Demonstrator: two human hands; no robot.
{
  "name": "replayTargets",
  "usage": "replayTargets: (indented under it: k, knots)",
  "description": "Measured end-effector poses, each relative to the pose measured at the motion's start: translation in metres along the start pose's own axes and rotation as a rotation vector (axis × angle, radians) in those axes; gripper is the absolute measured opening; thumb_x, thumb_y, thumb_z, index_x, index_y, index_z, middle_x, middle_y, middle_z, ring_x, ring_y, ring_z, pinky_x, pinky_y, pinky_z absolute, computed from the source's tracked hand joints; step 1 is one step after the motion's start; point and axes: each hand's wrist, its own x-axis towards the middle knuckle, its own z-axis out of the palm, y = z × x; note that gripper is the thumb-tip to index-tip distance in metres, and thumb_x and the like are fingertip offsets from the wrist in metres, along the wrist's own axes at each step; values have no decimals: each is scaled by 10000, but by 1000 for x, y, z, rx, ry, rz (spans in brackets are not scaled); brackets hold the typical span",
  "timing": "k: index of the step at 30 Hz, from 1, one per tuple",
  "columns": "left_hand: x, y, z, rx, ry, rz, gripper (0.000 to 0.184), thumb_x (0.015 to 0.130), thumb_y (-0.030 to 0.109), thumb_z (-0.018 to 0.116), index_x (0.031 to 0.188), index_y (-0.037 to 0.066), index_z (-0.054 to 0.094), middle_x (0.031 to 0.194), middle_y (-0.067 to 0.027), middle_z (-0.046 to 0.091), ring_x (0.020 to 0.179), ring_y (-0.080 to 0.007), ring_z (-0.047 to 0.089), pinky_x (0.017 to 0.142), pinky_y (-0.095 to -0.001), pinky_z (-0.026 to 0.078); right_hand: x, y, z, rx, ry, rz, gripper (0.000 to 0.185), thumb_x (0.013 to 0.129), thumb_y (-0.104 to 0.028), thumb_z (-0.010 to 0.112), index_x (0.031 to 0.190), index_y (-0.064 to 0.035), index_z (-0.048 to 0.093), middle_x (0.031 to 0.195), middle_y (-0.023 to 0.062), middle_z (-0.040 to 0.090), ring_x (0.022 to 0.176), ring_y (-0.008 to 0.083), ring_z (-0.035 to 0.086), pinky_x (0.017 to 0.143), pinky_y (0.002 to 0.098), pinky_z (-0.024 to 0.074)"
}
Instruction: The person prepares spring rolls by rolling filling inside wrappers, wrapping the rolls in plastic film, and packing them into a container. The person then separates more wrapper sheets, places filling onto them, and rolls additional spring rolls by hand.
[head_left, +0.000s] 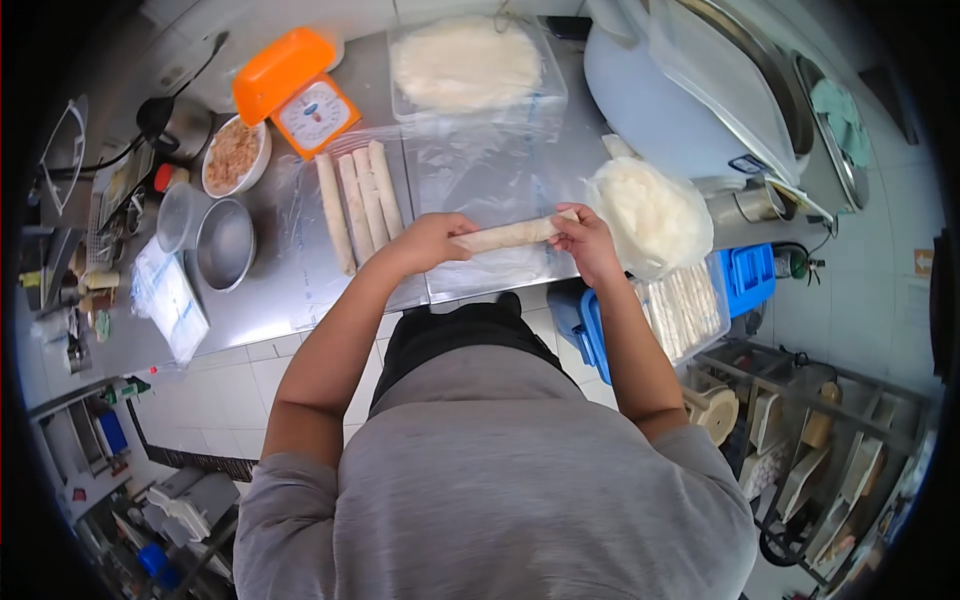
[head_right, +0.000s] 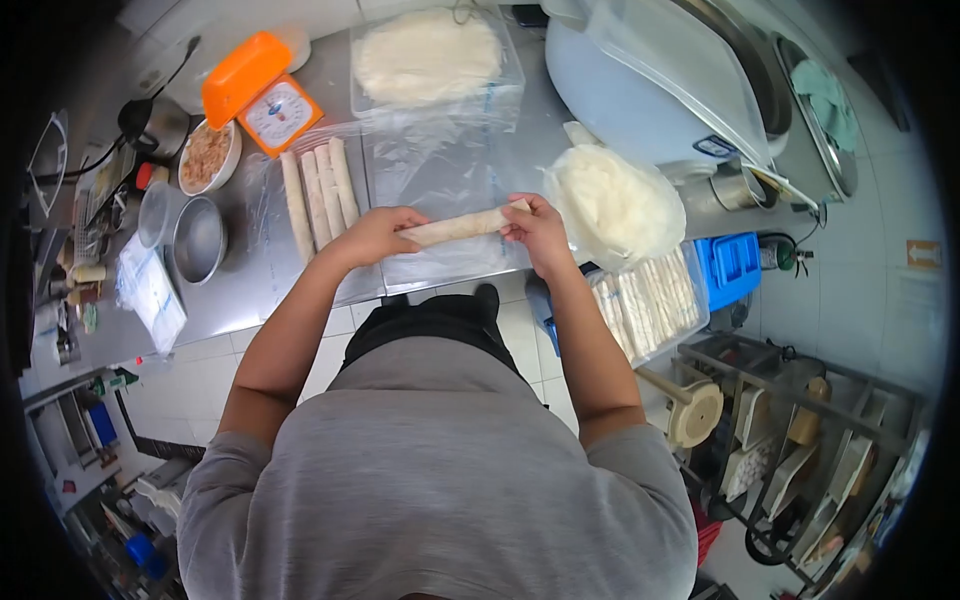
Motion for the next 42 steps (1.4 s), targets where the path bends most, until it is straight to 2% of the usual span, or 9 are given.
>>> replayTargets:
  k: [7, 10, 13, 17, 25, 28, 35, 38, 42]
  knots:
    - [-2, -33, 20, 30, 307, 113, 353, 763, 62, 736, 1113, 57, 691, 1018, -123, 657, 957, -241, 627, 863, -325, 484, -4, 11, 1, -277, 84, -24, 205, 842, -78, 691, 1019, -15, 610, 759, 31, 612, 653, 92, 560, 598, 244, 465]
    - [-1, -42, 14, 173, 292, 188, 389, 761, 92, 745, 1142, 62, 675, 1090, -113, 625, 1050, -279, 582, 929, -358, 455, -2, 16, -4, -540, 165, -225, 257, 806, -96, 719, 1029, -25, 612, 803, 46, 610, 642, 132, 559, 601, 280, 473]
    - [-21, -27, 26, 517, 632, 385, 378, 757, 172, 763, 1113, 84, 671, 1127, -82, 589, 1112, -285, 529, 965, -403, 411, -16, 13, -16, -884, 338, -527, 315, 749, -106, 745, 1032, -39, 622, 856, 63, 591, 690, 185, 569, 632, 317, 482]
    - [-49, -49, 46, 666, 439, 460, 296, 744, 253, 749, 988, 115, 655, 1051, -71, 568, 1067, -296, 513, 941, -429, 387, -39, 13, -42, -1070, -15, -566, 252, 749, -81, 714, 984, -46, 628, 911, 102, 580, 797, 273, 588, 708, 357, 487]
    - [-21, -45, 45, 466, 732, 401, 67, 876, 117, 610, 871, 52, 599, 1033, -119, 602, 1037, -330, 545, 898, -445, 413, -9, -1, -36, -985, 98, -558, 165, 800, -41, 643, 963, -36, 619, 957, 126, 609, 904, 340, 584, 784, 412, 474]
    - [-4, -36, 33, 284, 710, 181, 57, 880, 75, 563, 892, 22, 580, 984, -165, 618, 979, -379, 559, 858, -463, 435, -3, -9, -12, -1045, 399, -994, 170, 800, -45, 643, 967, -40, 614, 986, 123, 619, 929, 339, 581, 810, 431, 461]
    - [18, -37, 17, 256, 577, -63, 97, 854, 43, 556, 943, 14, 581, 947, -187, 618, 966, -386, 567, 842, -465, 444, -1, 2, 14, -1391, -221, -975, 310, 788, -73, 653, 1095, -73, 615, 1080, 85, 613, 1086, 280, 543, 941, 406, 408]
    - [11, -28, 21, 656, 798, 320, 136, 859, 123, 623, 948, 21, 613, 1001, -158, 612, 999, -347, 566, 851, -413, 453, 16, 7, 9, -1332, -306, -886, 310, 785, -67, 649, 1093, -79, 617, 1060, 96, 626, 1062, 296, 559, 928, 406, 428]
    - [-9, -24, 34, 677, 542, 433, 184, 848, 167, 652, 970, 31, 627, 1040, -137, 602, 1038, -329, 543, 886, -416, 443, 11, 1, 12, -1315, -333, -729, 264, 794, -68, 649, 1056, -81, 626, 1014, 111, 639, 1006, 325, 579, 894, 408, 452]
